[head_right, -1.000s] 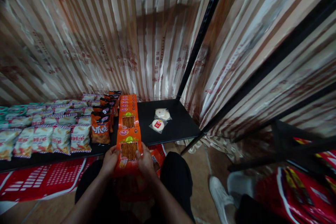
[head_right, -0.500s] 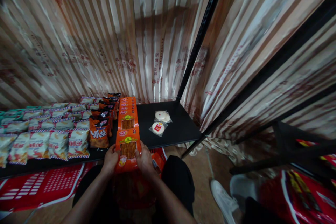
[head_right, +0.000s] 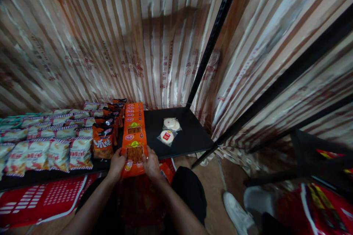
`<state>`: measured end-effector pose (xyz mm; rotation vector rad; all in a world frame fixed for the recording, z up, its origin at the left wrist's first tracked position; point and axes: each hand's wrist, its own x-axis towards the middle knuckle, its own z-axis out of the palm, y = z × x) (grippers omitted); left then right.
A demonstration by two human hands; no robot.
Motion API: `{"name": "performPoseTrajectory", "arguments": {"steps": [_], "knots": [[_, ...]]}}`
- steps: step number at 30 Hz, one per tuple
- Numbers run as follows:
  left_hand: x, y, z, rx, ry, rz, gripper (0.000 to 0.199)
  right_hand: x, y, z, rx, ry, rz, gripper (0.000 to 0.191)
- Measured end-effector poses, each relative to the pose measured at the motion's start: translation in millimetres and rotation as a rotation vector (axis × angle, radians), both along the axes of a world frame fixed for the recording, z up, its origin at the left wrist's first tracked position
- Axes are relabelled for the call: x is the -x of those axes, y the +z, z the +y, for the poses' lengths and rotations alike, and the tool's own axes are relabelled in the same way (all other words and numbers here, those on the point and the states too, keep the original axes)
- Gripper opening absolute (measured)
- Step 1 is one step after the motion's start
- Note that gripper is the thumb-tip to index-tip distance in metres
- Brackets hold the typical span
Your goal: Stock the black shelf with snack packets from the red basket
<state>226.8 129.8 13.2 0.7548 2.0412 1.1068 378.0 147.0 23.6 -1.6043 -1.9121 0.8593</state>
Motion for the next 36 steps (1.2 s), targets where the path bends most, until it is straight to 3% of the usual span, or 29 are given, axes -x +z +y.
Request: {"name": "performPoseTrajectory", "arguments": {"steps": [11,22,36], "knots": [[3,1.9,17,0.048,-0.074,0.107,0.035,5,-2.3,16,-0.002,-0.013,0.04,0.047],[6,0.9,33,0.108,-0.082,0.206,0.047,11,-3.0,33,-0.005,-0.002,0.015,0.049],[8,1.2,46,0.141,-0.09,0.246,0.047,15,-4.8,46,-0.003,-0.015,-0.014,0.048]]}}
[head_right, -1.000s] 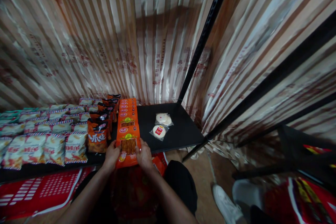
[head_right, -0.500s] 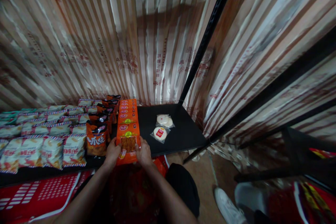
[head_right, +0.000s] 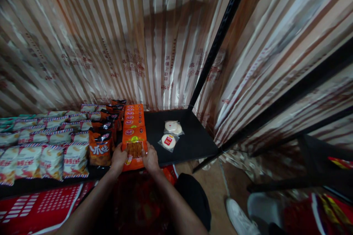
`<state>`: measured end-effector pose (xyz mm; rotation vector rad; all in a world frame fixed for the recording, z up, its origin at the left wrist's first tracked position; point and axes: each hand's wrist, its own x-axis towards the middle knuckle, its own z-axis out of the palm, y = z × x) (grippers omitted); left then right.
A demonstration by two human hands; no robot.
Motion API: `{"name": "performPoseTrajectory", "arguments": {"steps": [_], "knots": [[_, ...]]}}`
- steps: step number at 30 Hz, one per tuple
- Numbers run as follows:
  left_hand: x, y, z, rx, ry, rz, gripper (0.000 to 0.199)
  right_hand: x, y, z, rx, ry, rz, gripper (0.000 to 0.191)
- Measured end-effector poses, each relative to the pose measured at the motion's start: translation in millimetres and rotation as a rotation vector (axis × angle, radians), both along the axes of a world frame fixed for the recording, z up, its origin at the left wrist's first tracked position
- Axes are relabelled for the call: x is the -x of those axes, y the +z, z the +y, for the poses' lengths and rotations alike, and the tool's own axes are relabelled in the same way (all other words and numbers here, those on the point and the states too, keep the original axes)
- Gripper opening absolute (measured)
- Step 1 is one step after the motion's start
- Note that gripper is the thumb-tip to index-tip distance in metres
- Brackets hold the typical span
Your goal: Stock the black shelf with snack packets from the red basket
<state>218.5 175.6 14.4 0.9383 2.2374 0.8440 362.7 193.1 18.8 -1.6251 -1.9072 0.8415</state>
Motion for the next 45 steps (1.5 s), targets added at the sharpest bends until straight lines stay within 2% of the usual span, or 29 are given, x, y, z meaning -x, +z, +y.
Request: {"name": "performPoseTrajectory", "arguments": {"steps": [20,34,45], "knots": [[0,9.4,10,-0.001,-0.005,0.043,0.048,5,-1.4,15,-0.015,0.009,0.033,0.049],[-1,16.7,16,-0.01,-0.009,0.099,0.041,7,-3.8,24,-0.039,0.016,0.052,0.047],[-6,21.5,17,0.001,-0.054,0.188,0.04,10,-3.4,28,-0.016,0.0,0.062,0.046]]}}
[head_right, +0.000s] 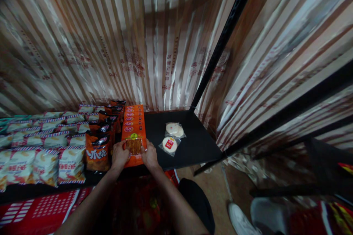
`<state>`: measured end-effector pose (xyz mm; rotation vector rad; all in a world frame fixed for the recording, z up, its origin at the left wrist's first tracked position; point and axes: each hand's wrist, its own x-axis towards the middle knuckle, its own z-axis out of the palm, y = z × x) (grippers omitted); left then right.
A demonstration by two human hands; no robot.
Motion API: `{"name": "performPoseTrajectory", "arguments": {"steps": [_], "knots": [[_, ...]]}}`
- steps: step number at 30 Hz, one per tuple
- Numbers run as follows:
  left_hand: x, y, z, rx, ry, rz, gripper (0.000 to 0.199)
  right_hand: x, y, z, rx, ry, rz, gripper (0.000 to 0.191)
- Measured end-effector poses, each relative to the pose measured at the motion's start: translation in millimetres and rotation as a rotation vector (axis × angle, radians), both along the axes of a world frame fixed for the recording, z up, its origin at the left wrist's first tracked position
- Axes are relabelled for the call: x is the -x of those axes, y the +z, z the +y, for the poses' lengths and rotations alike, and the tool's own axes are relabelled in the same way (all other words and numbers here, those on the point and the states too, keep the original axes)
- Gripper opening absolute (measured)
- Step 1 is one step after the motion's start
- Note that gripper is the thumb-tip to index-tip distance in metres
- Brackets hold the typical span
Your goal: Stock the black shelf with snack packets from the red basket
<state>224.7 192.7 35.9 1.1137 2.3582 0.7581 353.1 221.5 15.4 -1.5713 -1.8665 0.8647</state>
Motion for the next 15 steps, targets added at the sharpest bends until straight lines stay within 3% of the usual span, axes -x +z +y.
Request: {"name": "performPoseTrajectory", "arguments": {"steps": [5,9,15], "knots": [[-9,5.3,-6,-0.019,-0.033,0.189,0.044,0,-1.8,2,-0.003,0.01,0.005,0.046],[-16,8.0,-5,-0.104,-0.232,0.413,0.043,0,-1.4,2,0.012,-0.002,-0.013,0.046],[-19,2.6,12,-0.097,-0.416,0.457,0.043,-1,-3.2,5,-0.004,0.009,0.018,0.046]]}}
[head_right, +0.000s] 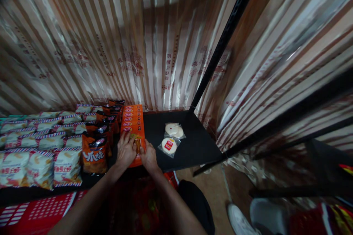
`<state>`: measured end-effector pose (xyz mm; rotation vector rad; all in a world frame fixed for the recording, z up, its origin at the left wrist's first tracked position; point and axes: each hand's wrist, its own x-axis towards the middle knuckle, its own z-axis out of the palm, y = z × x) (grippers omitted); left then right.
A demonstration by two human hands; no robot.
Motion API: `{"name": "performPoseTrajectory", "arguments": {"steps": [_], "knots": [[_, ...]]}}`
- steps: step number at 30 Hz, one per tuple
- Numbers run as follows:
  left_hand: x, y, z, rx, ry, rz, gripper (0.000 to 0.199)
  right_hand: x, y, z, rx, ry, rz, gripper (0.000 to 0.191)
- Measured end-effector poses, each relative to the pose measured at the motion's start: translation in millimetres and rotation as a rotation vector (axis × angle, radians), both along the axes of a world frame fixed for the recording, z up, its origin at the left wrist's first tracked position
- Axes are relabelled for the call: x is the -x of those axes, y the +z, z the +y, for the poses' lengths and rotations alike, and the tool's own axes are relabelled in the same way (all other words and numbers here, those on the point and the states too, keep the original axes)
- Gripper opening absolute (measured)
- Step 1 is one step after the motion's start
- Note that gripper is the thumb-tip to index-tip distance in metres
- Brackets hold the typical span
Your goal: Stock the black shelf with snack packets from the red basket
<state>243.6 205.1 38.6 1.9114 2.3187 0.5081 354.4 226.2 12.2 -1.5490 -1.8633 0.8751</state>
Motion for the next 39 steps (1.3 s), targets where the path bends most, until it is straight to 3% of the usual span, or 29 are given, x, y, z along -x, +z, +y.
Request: {"name": "performPoseTrajectory", "arguments": {"steps": [16,21,39], "knots": [[6,-18.7,36,0.03,-0.027,0.046,0.049,-2,-9.3,2,-0.056,0.011,-0.042,0.045],[7,-25.7,39,0.01,-0.037,0.091,0.048,-2,-14.0,1,-0.125,0.014,-0.074,0.045],[6,-27.7,45,-0.007,-0.04,0.118,0.048,-2,-19.2,2,-0.237,0.018,-0.073,0.043]]}}
